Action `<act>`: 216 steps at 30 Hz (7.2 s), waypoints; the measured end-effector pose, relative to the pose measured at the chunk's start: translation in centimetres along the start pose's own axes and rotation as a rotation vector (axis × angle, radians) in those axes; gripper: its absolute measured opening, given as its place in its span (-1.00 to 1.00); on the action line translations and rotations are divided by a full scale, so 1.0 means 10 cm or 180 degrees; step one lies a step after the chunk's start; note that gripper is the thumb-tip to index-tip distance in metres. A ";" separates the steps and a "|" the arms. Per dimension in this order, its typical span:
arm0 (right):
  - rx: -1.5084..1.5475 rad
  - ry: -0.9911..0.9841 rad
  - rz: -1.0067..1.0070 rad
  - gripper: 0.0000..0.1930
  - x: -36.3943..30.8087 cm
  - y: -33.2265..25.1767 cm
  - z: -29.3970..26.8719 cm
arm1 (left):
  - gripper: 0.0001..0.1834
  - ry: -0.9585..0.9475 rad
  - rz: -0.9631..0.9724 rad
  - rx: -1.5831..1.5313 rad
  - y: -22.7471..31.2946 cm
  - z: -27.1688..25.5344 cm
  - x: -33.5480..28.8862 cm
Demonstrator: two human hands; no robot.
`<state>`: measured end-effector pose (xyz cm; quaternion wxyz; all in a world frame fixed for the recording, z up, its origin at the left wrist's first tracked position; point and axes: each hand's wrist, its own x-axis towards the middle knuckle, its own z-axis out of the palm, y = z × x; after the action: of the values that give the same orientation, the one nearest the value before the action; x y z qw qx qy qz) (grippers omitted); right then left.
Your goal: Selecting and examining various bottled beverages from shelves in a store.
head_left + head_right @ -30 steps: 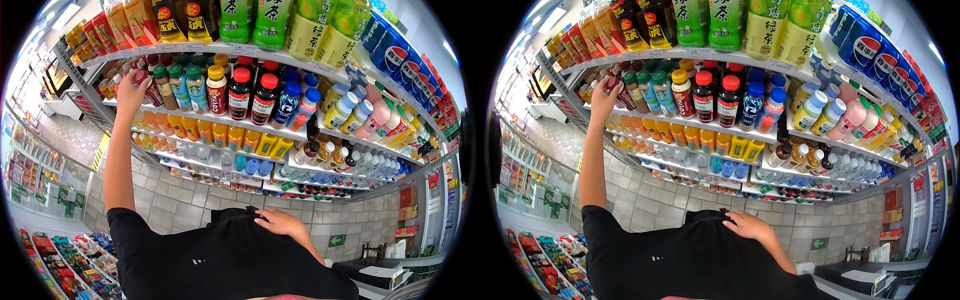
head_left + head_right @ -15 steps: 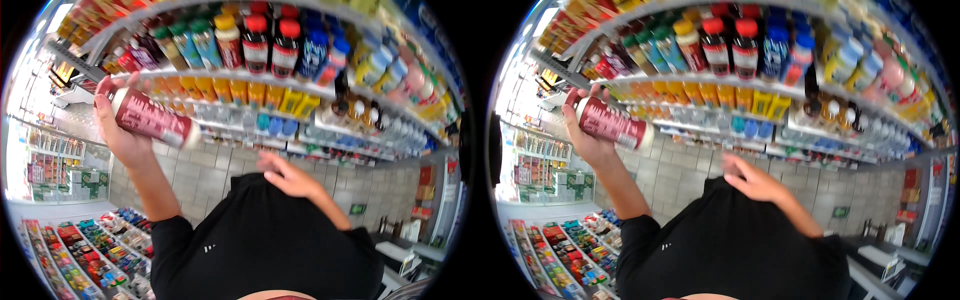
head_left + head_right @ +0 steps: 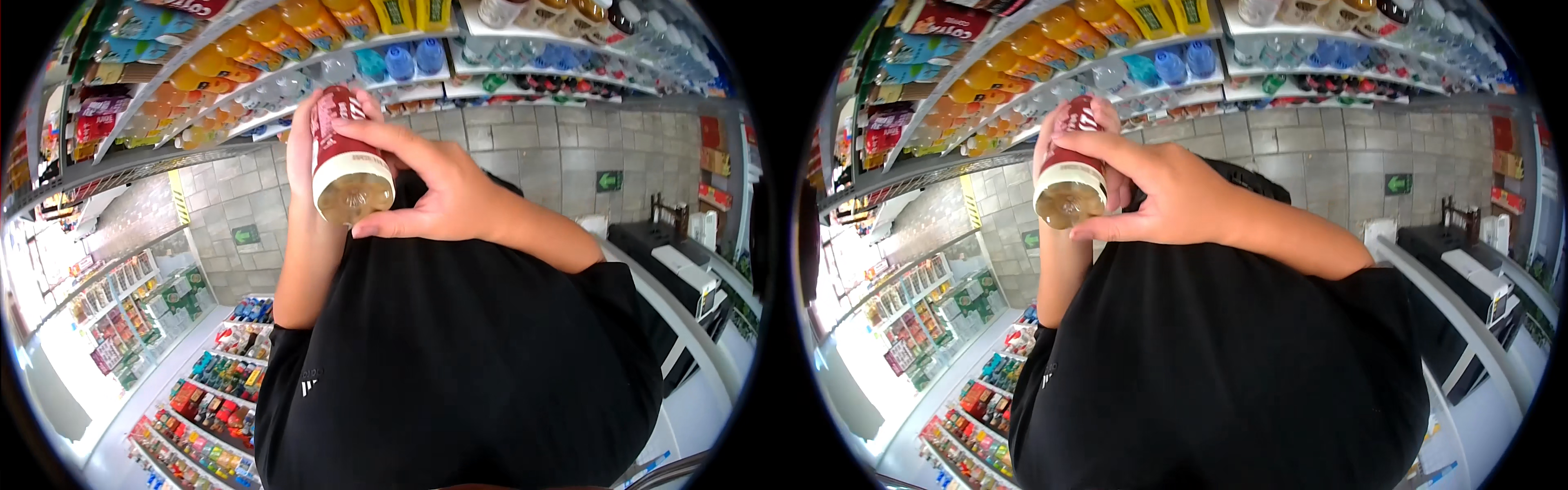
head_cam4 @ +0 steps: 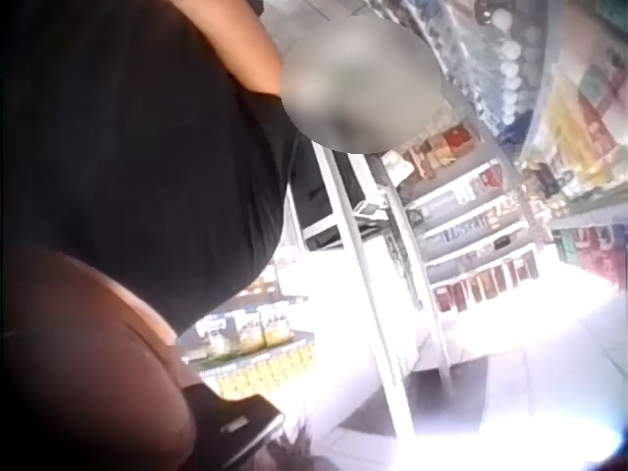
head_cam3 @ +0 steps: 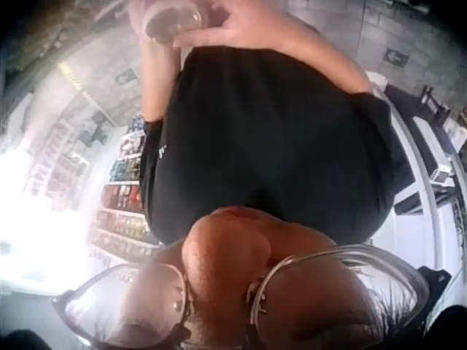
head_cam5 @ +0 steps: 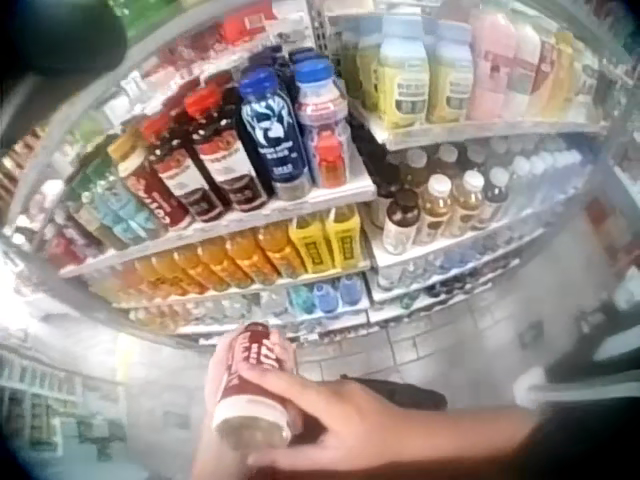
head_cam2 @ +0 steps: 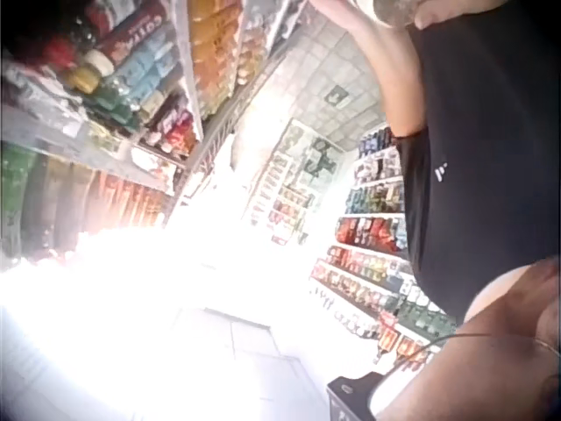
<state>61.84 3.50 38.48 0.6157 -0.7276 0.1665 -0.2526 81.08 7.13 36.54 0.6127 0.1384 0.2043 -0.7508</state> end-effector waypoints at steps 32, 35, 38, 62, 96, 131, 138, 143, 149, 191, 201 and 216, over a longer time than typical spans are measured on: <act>0.0978 -0.0409 -0.0559 0.35 -0.24 0.42 -0.14 | 0.00 -0.0149 0.2196 0.4396 -0.51 0.19 -0.27; 0.0987 -0.0362 -0.0464 0.34 -0.24 0.39 -0.15 | -0.02 -0.0066 0.2187 0.4539 -0.52 0.24 -0.26; 0.0996 -0.0340 -0.0487 0.33 -0.24 0.39 -0.13 | -0.02 -0.0133 0.2237 0.4577 -0.50 0.21 -0.25; 0.0934 0.0219 -0.0526 0.31 -0.38 0.48 0.10 | -0.05 -0.0223 0.1965 0.4467 -0.45 0.08 -0.21; 0.2432 -0.0004 -0.0100 0.11 -0.70 0.59 0.06 | 0.10 -0.0442 0.1816 0.4538 -0.78 -0.15 -0.37; -0.0154 0.0767 -0.0226 -0.28 -1.20 0.54 -0.84 | -0.32 0.1518 0.2316 0.4346 -1.81 -0.07 0.17; -0.0282 0.0995 -0.0601 -0.32 -1.27 0.49 -1.07 | -0.32 0.0568 0.1904 0.3760 -2.02 0.04 0.25; 0.0233 0.0649 -0.0955 -0.07 -1.24 0.55 -1.43 | -0.33 0.0338 0.1770 0.3626 -2.12 0.08 0.33; -0.0333 0.1150 -0.0624 -0.39 -1.35 0.42 -1.33 | -0.33 0.0415 0.1700 0.3891 -2.19 0.07 0.50; 0.0100 0.1155 -0.0189 -0.05 -1.67 0.64 -1.29 | -0.34 0.0726 0.1782 0.4566 -2.25 0.04 0.71; -0.0116 0.0944 -0.0111 0.00 -1.63 0.65 -1.19 | -0.32 0.0855 0.1880 0.4751 -2.16 0.01 0.68; -0.0220 0.1001 -0.0064 -0.03 -1.57 0.65 -1.03 | -0.33 0.0823 0.1873 0.4719 -2.03 -0.06 0.58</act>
<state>43.50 2.62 30.78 0.5541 -0.7014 0.2621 -0.3637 60.04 5.75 36.16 0.5056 0.6426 -0.3224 -0.4770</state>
